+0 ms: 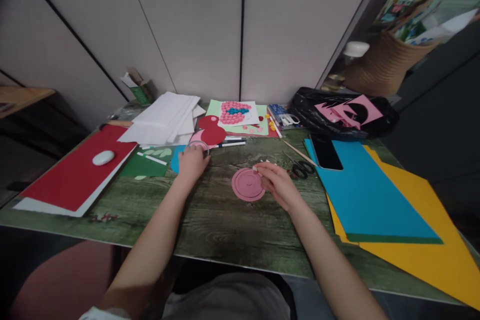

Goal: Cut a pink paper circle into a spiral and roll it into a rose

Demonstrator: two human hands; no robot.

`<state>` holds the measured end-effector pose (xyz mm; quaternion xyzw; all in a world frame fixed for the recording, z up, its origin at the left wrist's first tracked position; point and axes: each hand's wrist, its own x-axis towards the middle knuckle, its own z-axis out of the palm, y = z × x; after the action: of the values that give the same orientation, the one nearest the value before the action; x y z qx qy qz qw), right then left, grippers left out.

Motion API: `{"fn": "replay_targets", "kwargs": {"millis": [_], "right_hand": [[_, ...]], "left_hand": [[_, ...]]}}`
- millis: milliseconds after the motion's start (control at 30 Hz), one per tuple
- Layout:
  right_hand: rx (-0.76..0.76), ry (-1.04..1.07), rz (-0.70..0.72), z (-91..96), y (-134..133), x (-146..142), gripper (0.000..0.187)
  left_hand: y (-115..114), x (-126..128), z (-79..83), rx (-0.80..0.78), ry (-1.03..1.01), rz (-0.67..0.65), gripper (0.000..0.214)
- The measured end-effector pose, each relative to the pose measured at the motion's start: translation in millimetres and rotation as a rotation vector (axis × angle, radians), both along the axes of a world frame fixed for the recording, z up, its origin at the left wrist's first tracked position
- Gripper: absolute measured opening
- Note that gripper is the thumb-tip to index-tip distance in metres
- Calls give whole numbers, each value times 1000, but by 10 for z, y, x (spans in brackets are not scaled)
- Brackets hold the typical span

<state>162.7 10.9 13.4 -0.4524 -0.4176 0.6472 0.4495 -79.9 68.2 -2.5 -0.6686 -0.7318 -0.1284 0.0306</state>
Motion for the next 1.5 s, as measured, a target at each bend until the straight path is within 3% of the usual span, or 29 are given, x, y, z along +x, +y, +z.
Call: {"fn": "replay_targets", "kwargs": {"millis": [67,167,233,300,400,500,700,900,1100,1300,1400,1500], "right_hand": [[17,-28,19,-3,-10,-10,21],[63,-108,49,12,-32,-25,23],[100,-164,58,23,-51,-31,27],[155,-217,58,28,-68,-31,28],[273,-311,77,31,-83,-22,28],[407,-407,98,57,-94,-13,27],[618,-637,105,132,-139,-33,32],[695,-667,170,138,-152,-19,38],[765,-674,266,220,-192,48,34],[793,-681,256,215,-221,61,34],[794,-741,253,208,-211,70,38],[782,-855,237,208,-190,84,42]], "left_hand": [[-59,67,24,33,-56,-24,34],[-196,283,96,99,-378,-288,32],[-287,447,126,-18,-758,-485,26],[-358,580,124,-281,-1116,-612,26],[-408,683,88,-557,-1578,-514,27],[-413,688,72,-682,-1829,-392,23],[-444,671,142,-767,-1984,-367,15],[-478,673,178,-852,-2070,-410,12],[-496,621,262,-1021,-2054,-550,11],[-508,609,291,-1164,-2072,-506,13],[-497,594,290,-1121,-2044,-504,10],[-481,582,287,-948,-1972,-461,9]]}}
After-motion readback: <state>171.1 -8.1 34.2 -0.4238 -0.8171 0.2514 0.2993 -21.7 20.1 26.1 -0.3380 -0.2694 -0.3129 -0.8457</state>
